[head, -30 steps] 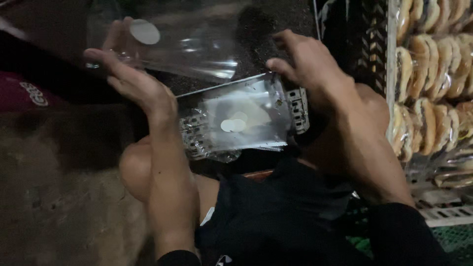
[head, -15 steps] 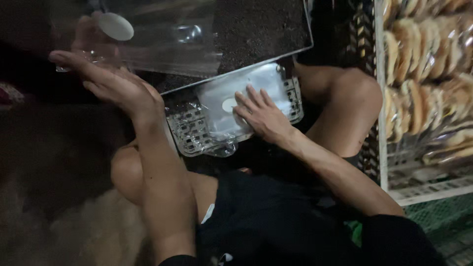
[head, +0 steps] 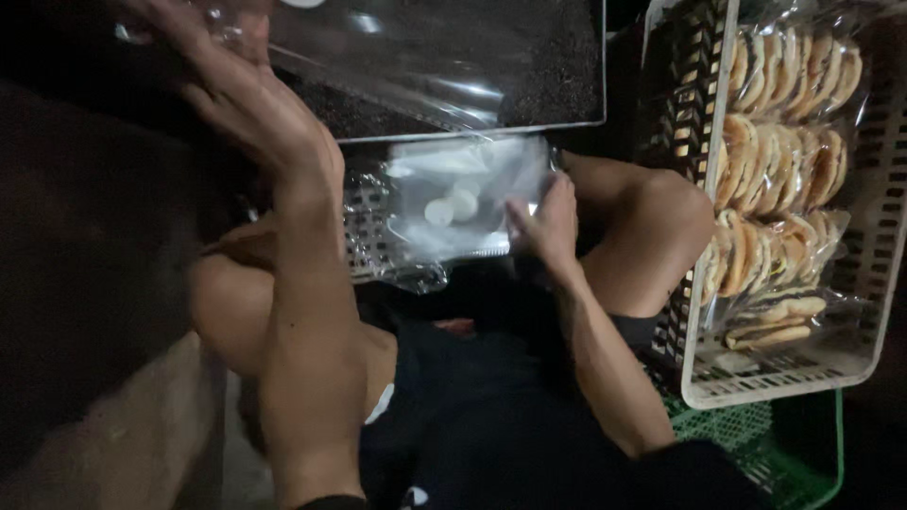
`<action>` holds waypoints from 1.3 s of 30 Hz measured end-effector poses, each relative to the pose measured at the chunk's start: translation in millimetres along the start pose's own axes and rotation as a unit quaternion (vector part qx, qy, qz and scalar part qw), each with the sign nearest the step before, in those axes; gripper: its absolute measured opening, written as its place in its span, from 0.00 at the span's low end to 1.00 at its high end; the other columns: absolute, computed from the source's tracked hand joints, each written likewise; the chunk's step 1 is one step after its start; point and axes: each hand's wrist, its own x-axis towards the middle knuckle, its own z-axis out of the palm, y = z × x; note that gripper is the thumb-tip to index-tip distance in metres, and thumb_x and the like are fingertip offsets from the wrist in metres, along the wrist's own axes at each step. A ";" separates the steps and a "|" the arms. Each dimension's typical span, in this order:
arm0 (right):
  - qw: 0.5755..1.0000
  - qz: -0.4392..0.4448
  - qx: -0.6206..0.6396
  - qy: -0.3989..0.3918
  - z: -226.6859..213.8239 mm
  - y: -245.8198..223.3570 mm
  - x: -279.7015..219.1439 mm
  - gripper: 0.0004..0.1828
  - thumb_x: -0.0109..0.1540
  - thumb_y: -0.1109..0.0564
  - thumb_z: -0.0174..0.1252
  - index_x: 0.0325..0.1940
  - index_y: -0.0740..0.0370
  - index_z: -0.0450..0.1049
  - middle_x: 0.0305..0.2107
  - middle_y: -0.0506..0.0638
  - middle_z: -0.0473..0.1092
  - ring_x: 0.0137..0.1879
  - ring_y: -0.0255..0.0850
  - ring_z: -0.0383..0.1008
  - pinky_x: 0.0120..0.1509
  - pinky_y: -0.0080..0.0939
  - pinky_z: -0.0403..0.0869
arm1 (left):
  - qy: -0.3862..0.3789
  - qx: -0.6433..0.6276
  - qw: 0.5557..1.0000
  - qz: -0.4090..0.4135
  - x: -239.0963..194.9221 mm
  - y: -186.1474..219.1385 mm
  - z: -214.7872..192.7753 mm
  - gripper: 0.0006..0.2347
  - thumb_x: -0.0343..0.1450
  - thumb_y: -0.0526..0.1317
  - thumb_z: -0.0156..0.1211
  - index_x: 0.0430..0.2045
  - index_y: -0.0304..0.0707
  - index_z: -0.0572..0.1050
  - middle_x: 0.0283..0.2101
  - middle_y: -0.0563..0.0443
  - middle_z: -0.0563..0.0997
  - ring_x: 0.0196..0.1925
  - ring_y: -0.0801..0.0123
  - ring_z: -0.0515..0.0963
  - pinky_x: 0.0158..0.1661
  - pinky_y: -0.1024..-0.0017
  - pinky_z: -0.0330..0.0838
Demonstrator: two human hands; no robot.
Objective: The person sits on the floor and repeatedly picks up small buns, places them into clear plastic bags, and arranges the filled bags into a white plastic basket. The process is continuous and repetitive, with the person handling the buns and bags by hand.
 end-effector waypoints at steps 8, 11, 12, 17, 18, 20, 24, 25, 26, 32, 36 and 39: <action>0.998 0.054 -0.035 0.023 18.5 37.6 -4.1 0.25 0.65 0.43 0.67 0.52 0.65 0.72 0.48 0.61 0.68 0.56 0.54 0.70 0.63 0.51 0.71 | 0.010 -0.201 0.979 -0.012 0.6 14.3 13.9 0.31 0.84 0.59 0.41 0.77 0.42 0.42 0.80 0.46 0.50 0.80 0.59 0.52 0.78 0.49 0.50; 0.996 -0.021 0.008 0.090 -0.6 11.4 2.8 0.30 0.65 0.44 0.66 0.58 0.70 0.66 0.54 0.65 0.64 0.61 0.58 0.65 0.67 0.54 0.67 | 0.046 -0.185 0.977 -0.093 0.6 27.6 22.4 0.35 0.84 0.58 0.45 0.76 0.32 0.39 0.77 0.36 0.60 0.79 0.53 0.59 0.78 0.55 0.45; 0.986 -0.089 0.025 0.137 -13.7 -3.2 -3.3 0.33 0.66 0.44 0.64 0.63 0.71 0.63 0.57 0.67 0.62 0.64 0.60 0.63 0.69 0.56 0.65 | 0.053 -0.174 0.978 -0.105 3.8 34.4 24.7 0.36 0.83 0.58 0.45 0.75 0.30 0.38 0.75 0.34 0.63 0.79 0.53 0.61 0.77 0.58 0.42; 0.924 -0.357 -0.133 0.024 -24.8 -64.3 -16.9 0.33 0.62 0.43 0.67 0.64 0.63 0.67 0.64 0.66 0.61 0.72 0.64 0.57 0.75 0.62 0.58 | 0.102 -0.143 0.974 -0.142 -5.9 20.8 27.3 0.35 0.84 0.55 0.46 0.73 0.28 0.35 0.74 0.33 0.59 0.84 0.49 0.62 0.82 0.52 0.52; 0.912 -0.375 -0.158 -0.053 -17.5 -74.7 -21.1 0.33 0.61 0.42 0.67 0.63 0.61 0.68 0.64 0.65 0.62 0.72 0.65 0.57 0.74 0.62 0.58 | 0.094 -0.070 0.990 -0.075 -2.1 13.6 22.9 0.32 0.85 0.55 0.43 0.74 0.33 0.37 0.76 0.38 0.54 0.83 0.56 0.57 0.82 0.56 0.49; 0.916 -0.352 -0.154 -0.119 -12.3 -87.5 -21.2 0.35 0.61 0.40 0.68 0.65 0.61 0.67 0.65 0.63 0.62 0.73 0.65 0.56 0.74 0.62 0.58 | 0.077 0.005 0.997 0.013 1.8 2.2 13.4 0.28 0.87 0.55 0.38 0.77 0.38 0.42 0.80 0.47 0.48 0.81 0.65 0.52 0.81 0.61 0.48; 0.958 -0.272 0.089 -0.033 -39.3 -109.0 -5.4 0.40 0.65 0.40 0.66 0.71 0.65 0.62 0.66 0.61 0.64 0.73 0.55 0.63 0.78 0.57 0.64 | 0.080 -0.169 0.982 0.004 9.4 9.9 0.7 0.27 0.84 0.52 0.36 0.77 0.35 0.50 0.77 0.44 0.56 0.77 0.63 0.64 0.77 0.55 0.58; 0.946 -0.266 0.184 -0.003 -53.7 -119.6 -6.3 0.39 0.66 0.39 0.64 0.72 0.65 0.61 0.66 0.61 0.64 0.72 0.52 0.66 0.78 0.55 0.67 | 0.077 -0.207 0.975 0.005 9.9 20.8 2.6 0.27 0.84 0.52 0.37 0.75 0.30 0.55 0.73 0.36 0.64 0.73 0.58 0.71 0.73 0.52 0.63; 0.922 -0.296 0.250 0.009 -64.3 -132.1 -6.6 0.41 0.66 0.39 0.65 0.72 0.64 0.58 0.67 0.60 0.61 0.72 0.50 0.66 0.78 0.53 0.68 | 0.065 -0.246 0.967 0.003 10.4 30.8 8.8 0.28 0.84 0.52 0.38 0.73 0.25 0.60 0.69 0.28 0.72 0.69 0.53 0.77 0.69 0.49 0.69; 0.908 -0.326 0.238 0.115 -90.9 -196.3 -4.6 0.21 0.63 0.49 0.65 0.55 0.63 0.72 0.63 0.63 0.62 0.65 0.51 0.68 0.68 0.48 0.71 | 0.104 0.012 0.993 0.054 1.9 113.0 76.0 0.14 0.79 0.43 0.59 0.36 0.26 0.83 0.39 0.40 0.86 0.40 0.67 0.84 0.45 0.72 0.78; 0.907 -0.239 0.313 0.147 -92.1 -199.4 6.7 0.07 0.68 0.54 0.59 0.43 0.60 0.77 0.62 0.60 0.66 0.65 0.50 0.70 0.64 0.46 0.76 | 0.091 0.337 0.934 -0.080 -9.2 161.1 58.9 0.12 0.70 0.44 0.67 0.30 0.30 0.85 0.32 0.42 0.89 0.29 0.63 0.84 0.34 0.63 0.76; 0.919 -0.246 0.277 0.134 -86.1 -186.1 10.6 0.08 0.67 0.56 0.60 0.46 0.63 0.75 0.61 0.62 0.66 0.68 0.53 0.69 0.67 0.51 0.71 | 0.186 0.000 0.983 -0.009 30.7 150.1 18.3 0.12 0.77 0.41 0.63 0.45 0.27 0.76 0.49 0.36 0.82 0.47 0.60 0.83 0.49 0.63 0.80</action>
